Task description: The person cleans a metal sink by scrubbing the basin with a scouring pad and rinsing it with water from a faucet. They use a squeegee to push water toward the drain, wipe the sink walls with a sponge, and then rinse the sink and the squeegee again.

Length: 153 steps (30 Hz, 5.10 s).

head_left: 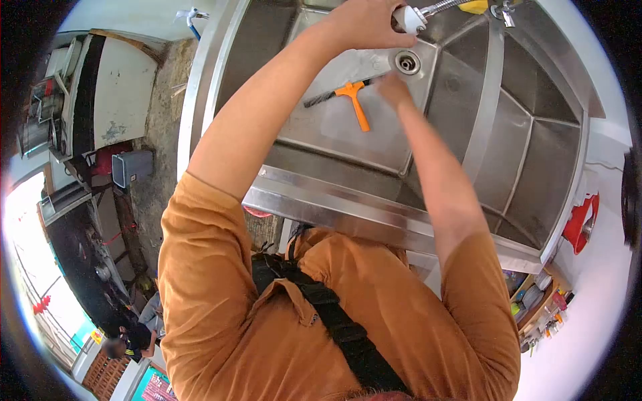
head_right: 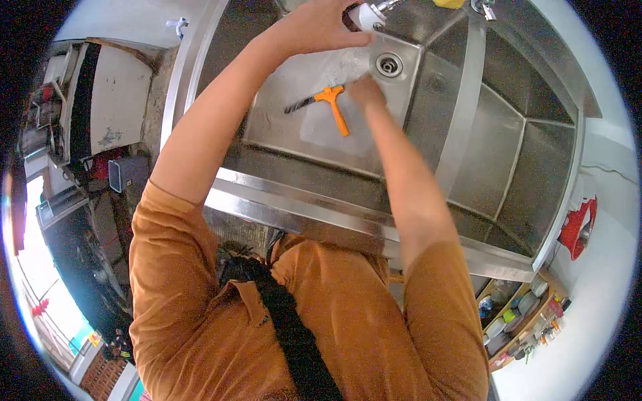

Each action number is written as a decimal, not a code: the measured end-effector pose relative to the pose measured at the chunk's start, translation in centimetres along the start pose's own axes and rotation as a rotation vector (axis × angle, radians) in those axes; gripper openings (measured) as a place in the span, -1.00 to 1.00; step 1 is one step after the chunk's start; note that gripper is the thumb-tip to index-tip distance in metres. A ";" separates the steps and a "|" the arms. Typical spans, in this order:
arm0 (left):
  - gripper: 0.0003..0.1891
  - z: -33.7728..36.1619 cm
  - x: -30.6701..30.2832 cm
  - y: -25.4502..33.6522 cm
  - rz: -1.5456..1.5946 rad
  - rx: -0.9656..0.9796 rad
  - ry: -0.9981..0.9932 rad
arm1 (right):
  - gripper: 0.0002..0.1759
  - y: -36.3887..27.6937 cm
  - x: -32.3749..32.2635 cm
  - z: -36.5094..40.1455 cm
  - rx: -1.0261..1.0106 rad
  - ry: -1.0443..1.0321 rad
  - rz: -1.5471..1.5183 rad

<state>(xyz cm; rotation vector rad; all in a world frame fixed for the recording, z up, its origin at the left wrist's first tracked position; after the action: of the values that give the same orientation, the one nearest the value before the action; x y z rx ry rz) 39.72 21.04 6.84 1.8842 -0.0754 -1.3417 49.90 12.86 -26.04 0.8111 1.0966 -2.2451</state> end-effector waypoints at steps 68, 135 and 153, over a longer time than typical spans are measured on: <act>-0.52 -3.7 -4.0 -0.1 -0.073 0.078 -0.253 | -0.52 -21.1 14.9 -9.3 -0.146 -0.104 -0.317; -0.68 3.7 17.7 -1.9 1.930 -0.465 0.403 | -0.28 1.0 -14.3 13.7 -0.037 0.309 -0.702; -0.54 19.3 6.5 -13.0 1.055 -0.958 0.284 | -0.59 -16.4 -22.7 13.6 -0.386 0.059 -0.898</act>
<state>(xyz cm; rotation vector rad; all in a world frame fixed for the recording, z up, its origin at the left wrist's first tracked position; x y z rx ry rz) 21.78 15.82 -8.54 0.9057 -0.2017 -0.2481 50.86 14.73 4.97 0.2188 2.1499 -2.5176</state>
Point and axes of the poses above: each hand's wrist, its own z-axis away from the middle knuckle, its own x-axis out of the palm, y = z × x, the point moved 9 cm from there along -z, towards the middle knuckle, and after that the axes turned 5 degrees about -y, right-handed, at the moved point
